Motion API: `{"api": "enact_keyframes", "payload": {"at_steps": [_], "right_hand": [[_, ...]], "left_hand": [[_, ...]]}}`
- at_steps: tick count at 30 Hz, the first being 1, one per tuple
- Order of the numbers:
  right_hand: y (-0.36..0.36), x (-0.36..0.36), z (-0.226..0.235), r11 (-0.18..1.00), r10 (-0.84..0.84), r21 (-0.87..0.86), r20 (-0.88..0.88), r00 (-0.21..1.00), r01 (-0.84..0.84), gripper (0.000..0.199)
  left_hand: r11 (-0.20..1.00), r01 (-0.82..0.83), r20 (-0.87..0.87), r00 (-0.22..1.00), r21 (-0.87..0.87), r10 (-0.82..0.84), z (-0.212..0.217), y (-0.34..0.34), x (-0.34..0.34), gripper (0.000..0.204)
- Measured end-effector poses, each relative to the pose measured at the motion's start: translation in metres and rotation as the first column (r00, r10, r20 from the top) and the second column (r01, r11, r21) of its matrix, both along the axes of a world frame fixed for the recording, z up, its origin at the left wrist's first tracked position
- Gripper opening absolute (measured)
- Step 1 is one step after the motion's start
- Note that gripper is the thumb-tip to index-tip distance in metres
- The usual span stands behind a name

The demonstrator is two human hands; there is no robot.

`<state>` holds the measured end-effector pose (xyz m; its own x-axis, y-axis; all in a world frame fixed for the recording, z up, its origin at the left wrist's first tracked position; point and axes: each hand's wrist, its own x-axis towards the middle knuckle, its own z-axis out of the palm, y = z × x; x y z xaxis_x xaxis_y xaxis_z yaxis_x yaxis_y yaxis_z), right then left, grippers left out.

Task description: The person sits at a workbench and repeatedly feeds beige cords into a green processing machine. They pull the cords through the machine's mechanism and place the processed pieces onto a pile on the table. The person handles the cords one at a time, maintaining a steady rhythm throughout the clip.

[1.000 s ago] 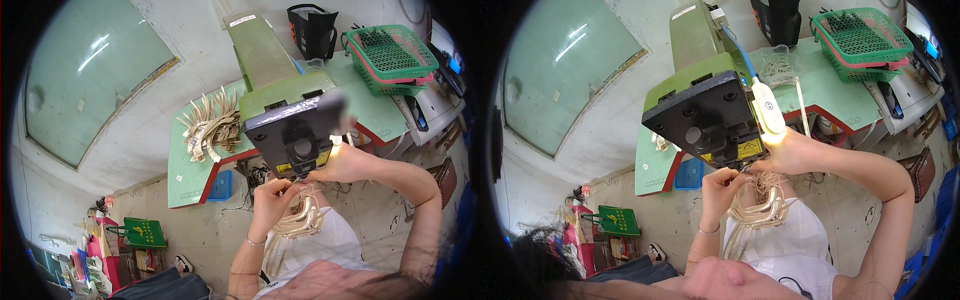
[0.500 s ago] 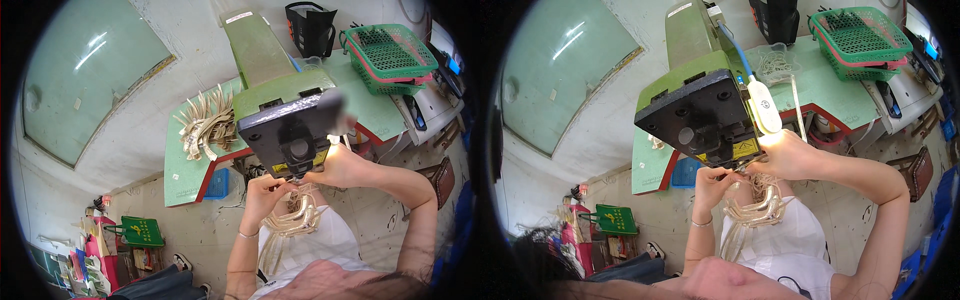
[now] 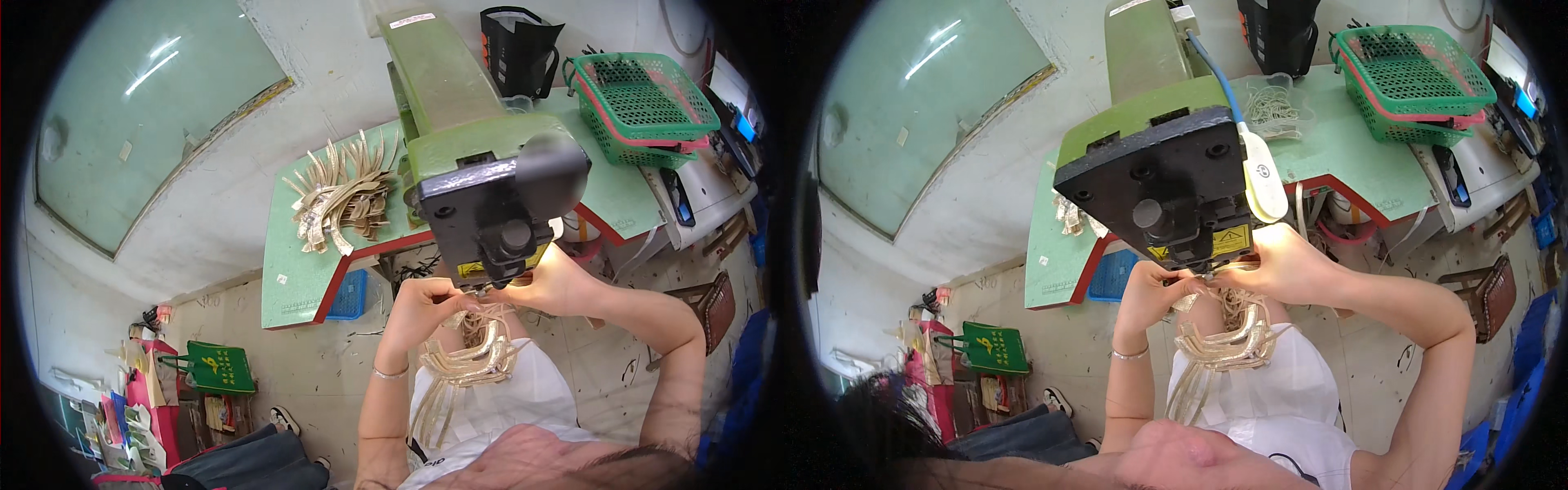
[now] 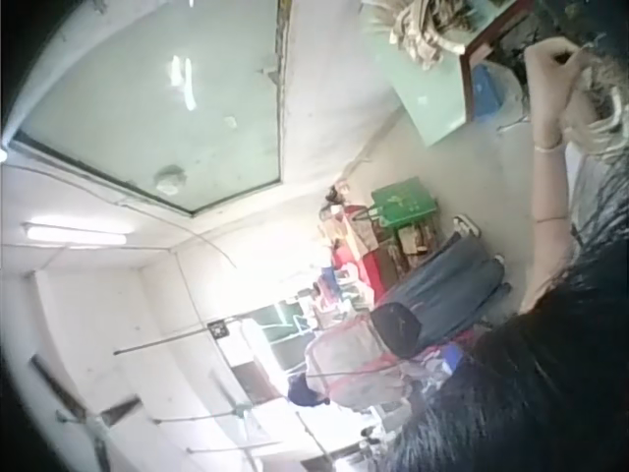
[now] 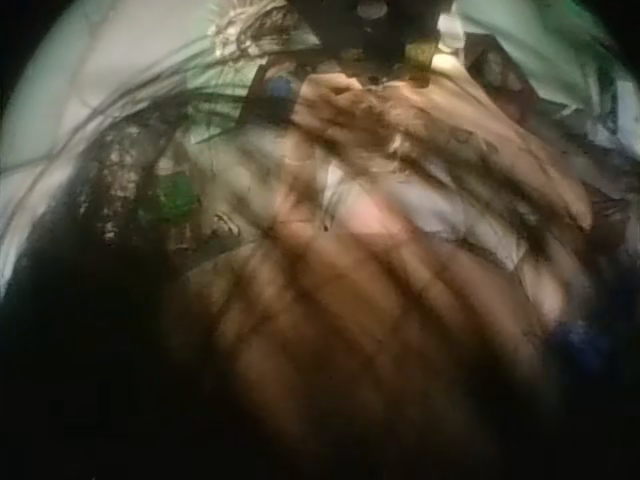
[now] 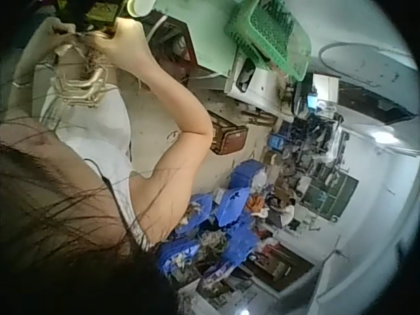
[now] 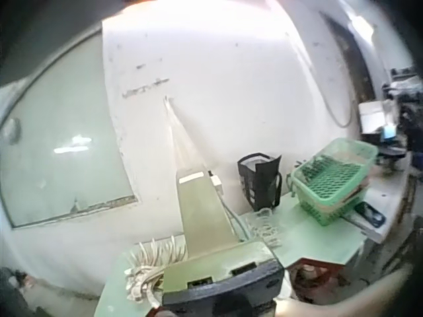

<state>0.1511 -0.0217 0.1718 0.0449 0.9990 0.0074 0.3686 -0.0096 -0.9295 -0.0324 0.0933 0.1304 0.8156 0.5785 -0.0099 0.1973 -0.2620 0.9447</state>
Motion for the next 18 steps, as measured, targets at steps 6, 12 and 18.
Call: {"api": "enact_keyframes", "payload": {"at_steps": [6,12,18], "right_hand": [[0.01,0.019,0.006,0.986,0.123,-0.138,0.255,0.959,-0.089,0.048],[0.001,0.051,-0.007,0.976,-0.064,0.218,0.297,0.953,-0.002,0.032],[-0.03,0.068,-0.047,0.808,-0.238,-0.558,-0.603,0.762,-0.189,0.064]], "left_hand": [[0.997,0.005,0.015,1.0,-0.078,-0.004,-0.016,-0.011,0.0,0.012],[0.929,-0.144,0.238,0.943,-0.341,0.233,-0.03,-0.033,0.003,0.013],[0.95,-0.123,0.274,0.94,-0.286,0.204,-0.041,-0.031,-0.005,0.013]]}}
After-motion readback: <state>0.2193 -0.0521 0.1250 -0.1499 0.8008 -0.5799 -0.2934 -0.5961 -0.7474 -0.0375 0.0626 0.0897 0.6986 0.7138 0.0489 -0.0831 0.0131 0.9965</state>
